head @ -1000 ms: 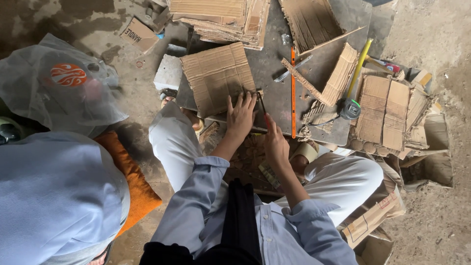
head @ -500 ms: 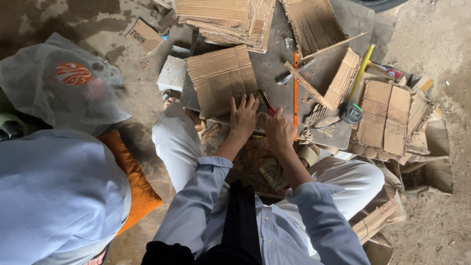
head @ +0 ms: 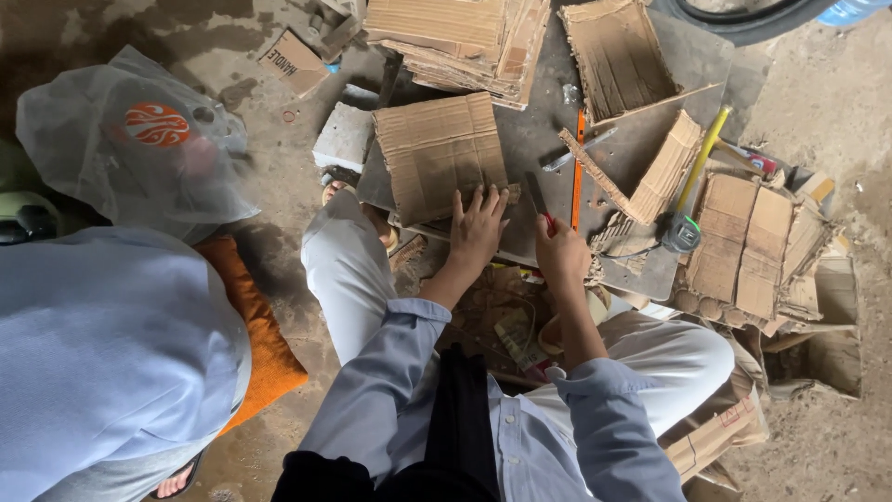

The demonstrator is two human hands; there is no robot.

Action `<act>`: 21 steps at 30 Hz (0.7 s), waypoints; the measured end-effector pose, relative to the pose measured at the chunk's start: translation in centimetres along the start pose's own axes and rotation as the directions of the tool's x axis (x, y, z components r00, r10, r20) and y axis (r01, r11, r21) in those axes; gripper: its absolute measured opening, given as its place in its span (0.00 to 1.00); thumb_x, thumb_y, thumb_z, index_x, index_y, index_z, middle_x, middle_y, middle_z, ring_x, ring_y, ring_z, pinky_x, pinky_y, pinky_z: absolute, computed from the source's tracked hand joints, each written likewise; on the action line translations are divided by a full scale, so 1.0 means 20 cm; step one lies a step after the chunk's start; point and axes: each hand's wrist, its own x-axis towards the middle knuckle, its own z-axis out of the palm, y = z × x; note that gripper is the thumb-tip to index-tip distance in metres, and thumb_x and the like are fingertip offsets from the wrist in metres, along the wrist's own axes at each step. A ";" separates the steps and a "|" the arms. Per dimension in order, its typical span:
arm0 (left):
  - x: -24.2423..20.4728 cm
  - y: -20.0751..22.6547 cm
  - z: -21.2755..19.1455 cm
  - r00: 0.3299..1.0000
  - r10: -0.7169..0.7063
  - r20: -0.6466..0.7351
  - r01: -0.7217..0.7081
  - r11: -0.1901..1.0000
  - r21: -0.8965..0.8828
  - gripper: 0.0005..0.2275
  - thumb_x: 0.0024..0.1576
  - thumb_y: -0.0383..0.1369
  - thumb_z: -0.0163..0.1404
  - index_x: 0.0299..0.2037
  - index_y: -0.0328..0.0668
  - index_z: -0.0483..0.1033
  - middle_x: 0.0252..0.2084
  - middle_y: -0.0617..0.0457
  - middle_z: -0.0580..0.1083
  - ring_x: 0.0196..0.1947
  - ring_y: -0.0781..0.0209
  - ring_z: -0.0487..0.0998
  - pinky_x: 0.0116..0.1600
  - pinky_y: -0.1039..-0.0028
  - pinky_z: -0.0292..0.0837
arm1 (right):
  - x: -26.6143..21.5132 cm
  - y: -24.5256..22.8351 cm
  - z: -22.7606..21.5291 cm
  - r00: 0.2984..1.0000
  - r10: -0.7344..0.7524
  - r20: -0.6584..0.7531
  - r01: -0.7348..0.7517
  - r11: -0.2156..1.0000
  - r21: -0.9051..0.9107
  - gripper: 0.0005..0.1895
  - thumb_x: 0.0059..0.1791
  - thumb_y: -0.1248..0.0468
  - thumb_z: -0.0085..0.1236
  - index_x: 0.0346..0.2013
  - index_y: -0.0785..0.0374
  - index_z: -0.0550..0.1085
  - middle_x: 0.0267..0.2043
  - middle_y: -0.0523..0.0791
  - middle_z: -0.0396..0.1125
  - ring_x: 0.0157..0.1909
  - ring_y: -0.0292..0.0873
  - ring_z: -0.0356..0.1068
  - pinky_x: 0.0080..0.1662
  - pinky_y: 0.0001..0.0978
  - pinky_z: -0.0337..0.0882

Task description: Measuring and cutting cardboard sheets into specific sizes using a ruler, pencil, and utility knife.

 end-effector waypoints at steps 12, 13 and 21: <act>-0.01 0.01 -0.05 0.999 -0.017 0.043 0.017 1.000 -0.006 0.22 0.69 0.42 0.40 0.72 0.50 0.57 0.71 0.48 0.63 0.72 0.48 0.61 0.72 0.39 0.48 | -0.04 0.02 0.06 0.995 0.095 -0.008 -0.092 0.981 0.173 0.32 0.55 0.33 0.37 0.34 0.54 0.77 0.31 0.56 0.73 0.44 0.64 0.75 0.46 0.55 0.72; -0.01 0.02 -0.05 0.999 -0.019 0.043 0.019 1.000 -0.004 0.22 0.69 0.42 0.40 0.72 0.50 0.57 0.71 0.48 0.63 0.72 0.48 0.61 0.72 0.39 0.48 | -0.03 0.02 0.07 0.996 0.089 -0.023 -0.084 0.982 0.168 0.31 0.55 0.33 0.36 0.35 0.53 0.76 0.31 0.55 0.73 0.43 0.64 0.75 0.46 0.55 0.72; 0.00 0.01 -0.04 1.000 -0.013 0.009 0.013 1.000 0.008 0.22 0.69 0.42 0.41 0.71 0.50 0.58 0.70 0.47 0.64 0.71 0.48 0.63 0.71 0.38 0.49 | 0.02 0.09 0.24 0.998 -0.056 -0.030 0.062 0.959 0.276 0.21 0.58 0.44 0.33 0.45 0.58 0.66 0.37 0.66 0.70 0.44 0.72 0.72 0.46 0.65 0.70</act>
